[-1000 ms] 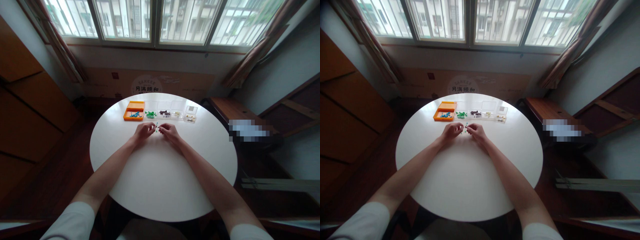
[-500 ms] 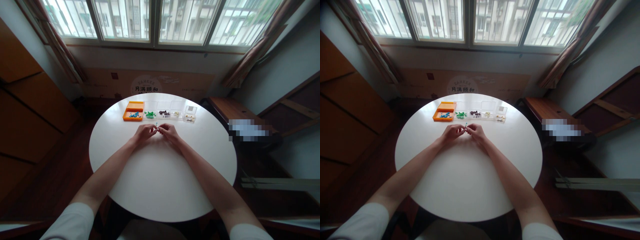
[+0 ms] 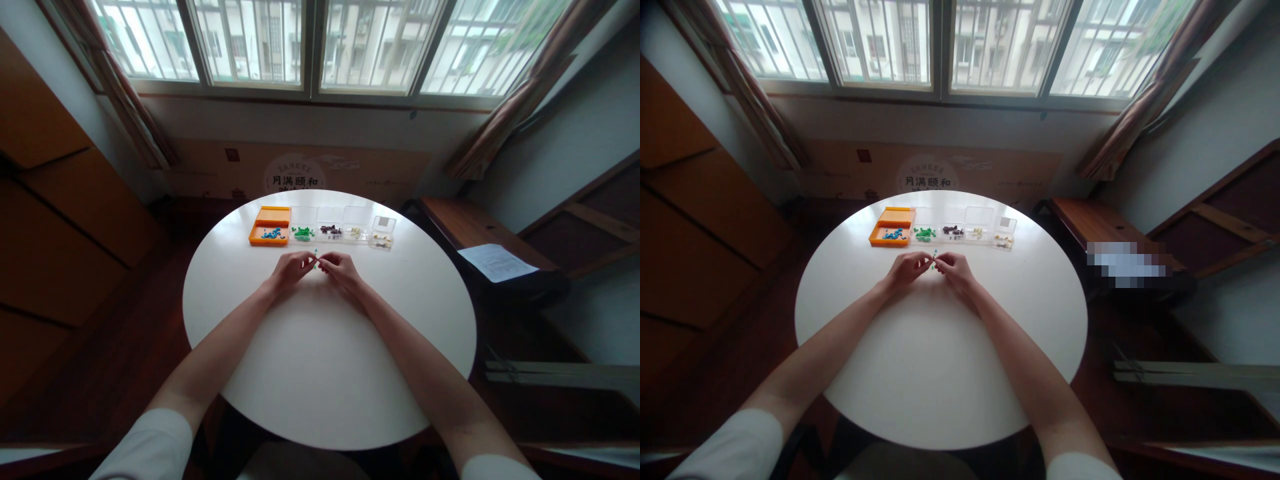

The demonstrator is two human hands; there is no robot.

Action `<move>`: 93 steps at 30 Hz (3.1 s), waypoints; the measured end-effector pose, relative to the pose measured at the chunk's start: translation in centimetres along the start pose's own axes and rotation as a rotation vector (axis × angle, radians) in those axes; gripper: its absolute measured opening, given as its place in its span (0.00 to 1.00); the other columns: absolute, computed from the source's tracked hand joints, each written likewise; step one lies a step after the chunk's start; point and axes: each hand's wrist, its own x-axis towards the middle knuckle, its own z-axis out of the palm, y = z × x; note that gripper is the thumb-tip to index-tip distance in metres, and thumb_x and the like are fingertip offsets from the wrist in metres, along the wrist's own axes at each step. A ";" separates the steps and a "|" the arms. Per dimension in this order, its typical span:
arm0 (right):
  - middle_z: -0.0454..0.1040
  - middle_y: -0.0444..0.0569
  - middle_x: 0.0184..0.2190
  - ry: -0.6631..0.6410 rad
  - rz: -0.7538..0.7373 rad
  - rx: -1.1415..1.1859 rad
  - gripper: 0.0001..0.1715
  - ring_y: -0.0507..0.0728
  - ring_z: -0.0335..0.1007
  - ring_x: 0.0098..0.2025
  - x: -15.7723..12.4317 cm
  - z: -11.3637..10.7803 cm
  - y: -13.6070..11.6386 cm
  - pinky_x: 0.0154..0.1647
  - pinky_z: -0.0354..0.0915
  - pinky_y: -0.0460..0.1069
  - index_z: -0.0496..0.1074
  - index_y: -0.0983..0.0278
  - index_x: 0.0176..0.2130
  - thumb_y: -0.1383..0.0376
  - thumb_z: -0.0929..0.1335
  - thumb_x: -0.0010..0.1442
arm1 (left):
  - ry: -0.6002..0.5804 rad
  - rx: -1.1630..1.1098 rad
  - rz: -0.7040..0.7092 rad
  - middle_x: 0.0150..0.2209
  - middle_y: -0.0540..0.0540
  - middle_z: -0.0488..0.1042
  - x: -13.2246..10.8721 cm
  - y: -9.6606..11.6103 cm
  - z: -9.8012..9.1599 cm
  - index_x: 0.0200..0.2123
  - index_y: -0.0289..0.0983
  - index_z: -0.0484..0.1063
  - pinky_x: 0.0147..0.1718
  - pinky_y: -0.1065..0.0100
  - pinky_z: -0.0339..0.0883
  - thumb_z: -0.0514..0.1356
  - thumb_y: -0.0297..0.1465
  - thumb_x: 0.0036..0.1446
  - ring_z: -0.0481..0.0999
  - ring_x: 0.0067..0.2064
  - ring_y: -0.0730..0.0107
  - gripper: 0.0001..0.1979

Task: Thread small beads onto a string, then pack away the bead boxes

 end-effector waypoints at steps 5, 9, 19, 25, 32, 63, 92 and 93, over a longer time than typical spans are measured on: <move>0.72 0.46 0.21 0.002 -0.003 -0.002 0.19 0.50 0.64 0.23 0.0 -0.1 0.1 0.25 0.61 0.47 0.73 0.67 0.29 0.54 0.72 0.44 | 0.018 -0.022 0.001 0.25 0.51 0.74 0.0 -0.1 0.2 0.36 0.38 0.74 0.26 0.76 0.57 0.55 0.35 0.58 0.67 0.23 0.79 0.10; 0.72 0.47 0.21 -0.003 -0.008 -0.007 0.19 0.51 0.65 0.23 0.1 -0.1 0.4 0.26 0.62 0.47 0.74 0.67 0.30 0.53 0.72 0.45 | 0.022 -0.028 -0.001 0.25 0.51 0.74 -0.1 0.0 0.3 0.36 0.38 0.75 0.26 0.76 0.58 0.55 0.35 0.58 0.67 0.23 0.79 0.10; 0.73 0.47 0.22 -0.033 -0.016 -0.002 0.20 0.50 0.65 0.23 0.2 -0.2 0.5 0.25 0.61 0.47 0.74 0.67 0.30 0.52 0.72 0.44 | 0.008 -0.030 0.008 0.26 0.50 0.74 -0.1 0.1 0.1 0.34 0.37 0.75 0.26 0.76 0.57 0.56 0.34 0.57 0.67 0.24 0.79 0.10; 0.73 0.47 0.22 -0.016 0.002 -0.003 0.22 0.51 0.65 0.24 0.2 -0.2 0.6 0.25 0.62 0.47 0.74 0.67 0.31 0.51 0.72 0.44 | -0.008 -0.026 0.002 0.26 0.49 0.74 0.0 0.0 0.2 0.35 0.37 0.75 0.27 0.75 0.57 0.55 0.33 0.57 0.67 0.24 0.78 0.10; 0.73 0.46 0.21 -0.010 0.007 0.028 0.19 0.50 0.65 0.23 0.3 -0.3 0.6 0.25 0.60 0.46 0.74 0.67 0.30 0.53 0.72 0.45 | 0.007 -0.088 -0.009 0.25 0.50 0.73 0.2 0.2 0.2 0.34 0.37 0.75 0.26 0.76 0.57 0.55 0.34 0.57 0.66 0.23 0.79 0.10; 0.74 0.48 0.23 0.118 -0.023 0.046 0.18 0.51 0.67 0.24 0.5 -0.7 -0.4 0.26 0.63 0.48 0.73 0.66 0.30 0.56 0.73 0.43 | 0.140 -0.507 -0.378 0.15 0.54 0.64 1.1 -1.2 0.3 0.28 0.31 0.73 0.17 0.77 0.55 0.55 0.35 0.54 0.62 0.17 0.80 0.13; 0.69 0.53 0.43 0.125 -0.442 -1.019 0.16 0.61 0.60 0.46 0.4 -0.4 1.0 0.48 0.58 0.56 0.74 0.59 0.43 0.70 0.63 0.57 | 0.101 -0.545 -0.367 0.16 0.53 0.65 0.8 -1.5 0.5 0.28 0.31 0.74 0.18 0.77 0.57 0.56 0.35 0.53 0.64 0.17 0.80 0.13; 0.68 0.52 0.44 0.095 -0.443 -1.060 0.17 0.61 0.59 0.47 0.2 -0.2 0.9 0.48 0.57 0.56 0.74 0.58 0.44 0.69 0.63 0.57 | 0.097 -0.547 -0.369 0.16 0.53 0.65 0.9 -1.5 0.5 0.28 0.31 0.74 0.17 0.77 0.57 0.56 0.35 0.52 0.64 0.17 0.80 0.13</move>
